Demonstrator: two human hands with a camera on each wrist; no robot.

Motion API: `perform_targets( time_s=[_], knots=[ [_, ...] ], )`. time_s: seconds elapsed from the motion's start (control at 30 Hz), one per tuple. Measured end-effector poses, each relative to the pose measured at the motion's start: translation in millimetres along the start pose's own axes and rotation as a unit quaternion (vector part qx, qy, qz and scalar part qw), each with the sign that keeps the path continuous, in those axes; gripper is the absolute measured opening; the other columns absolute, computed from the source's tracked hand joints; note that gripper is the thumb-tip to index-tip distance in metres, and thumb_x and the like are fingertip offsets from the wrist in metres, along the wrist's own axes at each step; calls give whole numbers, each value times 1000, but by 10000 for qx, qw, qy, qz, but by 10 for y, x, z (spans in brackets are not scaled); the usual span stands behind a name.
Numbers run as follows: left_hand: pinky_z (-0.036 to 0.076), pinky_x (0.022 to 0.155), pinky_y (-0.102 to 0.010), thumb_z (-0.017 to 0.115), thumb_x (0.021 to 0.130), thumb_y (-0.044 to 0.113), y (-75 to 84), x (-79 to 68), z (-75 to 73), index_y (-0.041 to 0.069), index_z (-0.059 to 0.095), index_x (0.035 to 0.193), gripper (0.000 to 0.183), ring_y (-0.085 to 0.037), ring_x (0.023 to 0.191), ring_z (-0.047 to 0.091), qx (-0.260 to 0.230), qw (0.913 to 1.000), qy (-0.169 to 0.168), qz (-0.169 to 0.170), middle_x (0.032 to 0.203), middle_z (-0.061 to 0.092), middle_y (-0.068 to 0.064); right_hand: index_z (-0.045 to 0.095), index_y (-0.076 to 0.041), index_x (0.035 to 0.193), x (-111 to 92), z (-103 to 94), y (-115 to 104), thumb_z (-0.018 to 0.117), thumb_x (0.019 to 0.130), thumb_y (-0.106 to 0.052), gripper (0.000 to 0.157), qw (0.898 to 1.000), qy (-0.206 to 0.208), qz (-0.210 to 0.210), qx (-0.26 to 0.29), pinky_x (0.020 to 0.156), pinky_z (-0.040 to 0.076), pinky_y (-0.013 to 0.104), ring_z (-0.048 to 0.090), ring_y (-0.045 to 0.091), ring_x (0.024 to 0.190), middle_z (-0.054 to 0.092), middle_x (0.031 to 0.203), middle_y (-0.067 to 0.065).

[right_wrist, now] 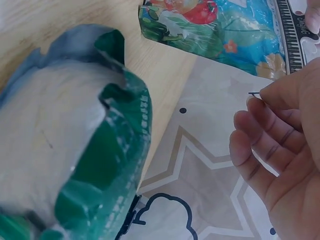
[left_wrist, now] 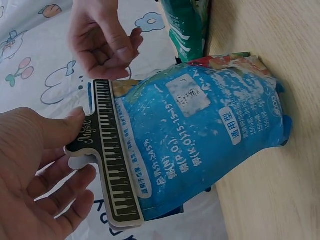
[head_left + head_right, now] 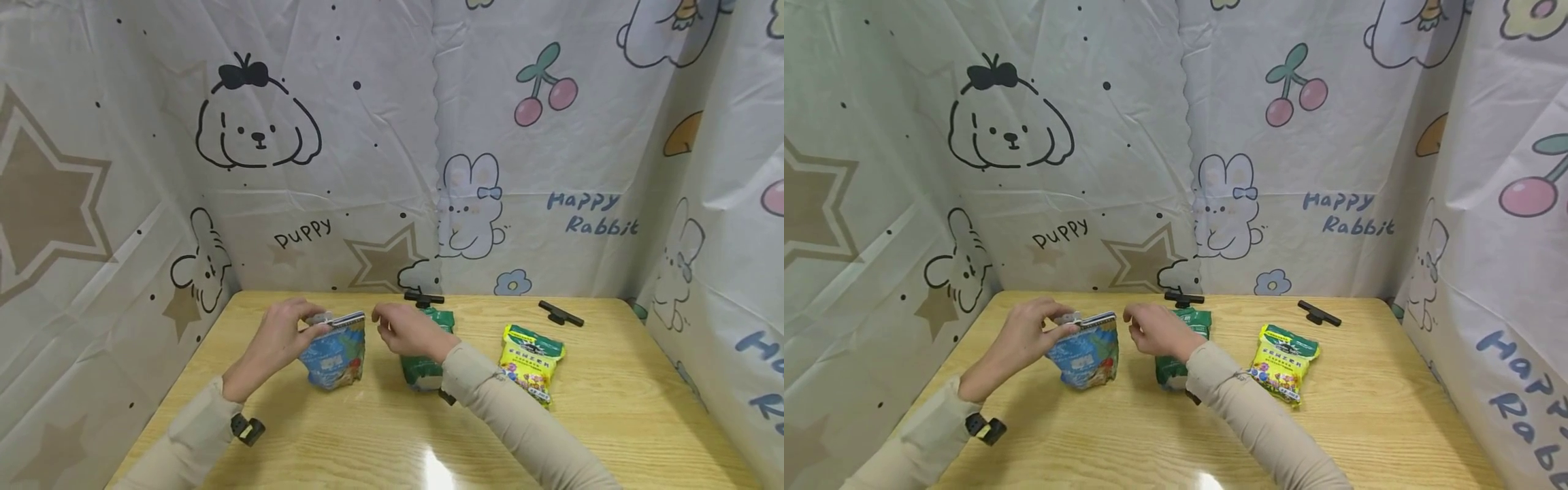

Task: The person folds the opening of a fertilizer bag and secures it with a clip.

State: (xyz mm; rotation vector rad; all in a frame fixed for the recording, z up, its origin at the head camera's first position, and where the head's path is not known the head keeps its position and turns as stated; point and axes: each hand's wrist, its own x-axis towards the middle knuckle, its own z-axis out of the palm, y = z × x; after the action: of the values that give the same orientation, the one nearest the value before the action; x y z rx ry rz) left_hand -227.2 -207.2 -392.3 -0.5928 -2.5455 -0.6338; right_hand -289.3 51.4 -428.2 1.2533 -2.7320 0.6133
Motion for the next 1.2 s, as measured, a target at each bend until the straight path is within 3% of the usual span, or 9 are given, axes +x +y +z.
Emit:
perform_targets(
  time_s=[0.17, 0.47, 0.67, 0.8, 0.93, 1.07, 1.13, 1.2],
  knots=[
    [56, 72, -41, 86, 81, 22, -17, -34, 10, 8, 76, 110, 33, -21, 84, 69, 7, 10000, -25, -84, 97, 76, -7, 59, -10, 129, 20, -13, -11, 56, 103, -15, 26, 9998, 178, -24, 12, 64, 51, 23, 60, 6, 70, 71, 106, 4],
    [55, 83, -51, 86, 81, 18, -82, -217, 12, 5, 68, 123, 47, -32, 102, 68, -182, 9986, 85, -484, 113, 73, -14, 49, -13, 141, 19, 24, -53, 58, 104, -23, 39, 9983, 516, -175, 202, 80, 58, 35, 69, 23, 103, 63, 129, 10],
    [55, 86, -52, 81, 88, 19, -195, -413, 49, 4, 62, 131, 49, -36, 113, 64, -762, 9918, 222, -997, 125, 68, -18, 42, -11, 148, -29, 77, -118, 57, 104, -22, 47, 9976, 282, 18, 640, 89, 57, 38, 66, 25, 114, 59, 138, 12],
    [55, 92, -52, 72, 96, 24, -256, -549, 116, 4, 53, 139, 51, -36, 119, 62, -1420, 9754, 131, -1682, 132, 64, -19, 36, -8, 152, -65, 155, -160, 56, 105, -25, 54, 9943, -1, 342, 1006, 95, 57, 41, 65, 28, 120, 57, 143, 15],
    [57, 92, -34, 62, 103, 25, -298, -659, 215, 2, 46, 143, 48, -32, 122, 62, -2140, 9504, -49, -2258, 134, 62, -21, 32, -4, 156, -94, 268, -198, 54, 106, -29, 60, 9864, -366, 680, 1452, 97, 56, 42, 64, 31, 123, 55, 146, 16],
    [55, 88, -17, 54, 106, 15, -311, -725, 313, -3, 46, 140, 39, -9, 111, 65, -2872, 9234, 76, -2545, 135, 60, -25, 31, -2, 155, -109, 412, -228, 54, 106, -31, 61, 9726, -702, 869, 2041, 97, 57, 40, 64, 33, 125, 55, 146, 17],
    [56, 89, -18, 51, 106, 10, -307, -742, 359, -5, 46, 138, 36, 2, 104, 63, -3123, 9128, 227, -2621, 134, 59, -28, 33, -3, 154, -111, 486, -238, 54, 106, -31, 60, 9654, -778, 959, 2297, 96, 57, 38, 64, 32, 123, 56, 146, 17],
    [58, 91, -24, 49, 107, 7, -298, -754, 402, -7, 45, 137, 34, 4, 101, 63, -3345, 9024, 317, -2699, 135, 57, -30, 34, -5, 153, -110, 550, -245, 55, 106, -32, 58, 9597, -806, 1054, 2477, 94, 57, 34, 67, 29, 119, 57, 144, 16]
  ],
)
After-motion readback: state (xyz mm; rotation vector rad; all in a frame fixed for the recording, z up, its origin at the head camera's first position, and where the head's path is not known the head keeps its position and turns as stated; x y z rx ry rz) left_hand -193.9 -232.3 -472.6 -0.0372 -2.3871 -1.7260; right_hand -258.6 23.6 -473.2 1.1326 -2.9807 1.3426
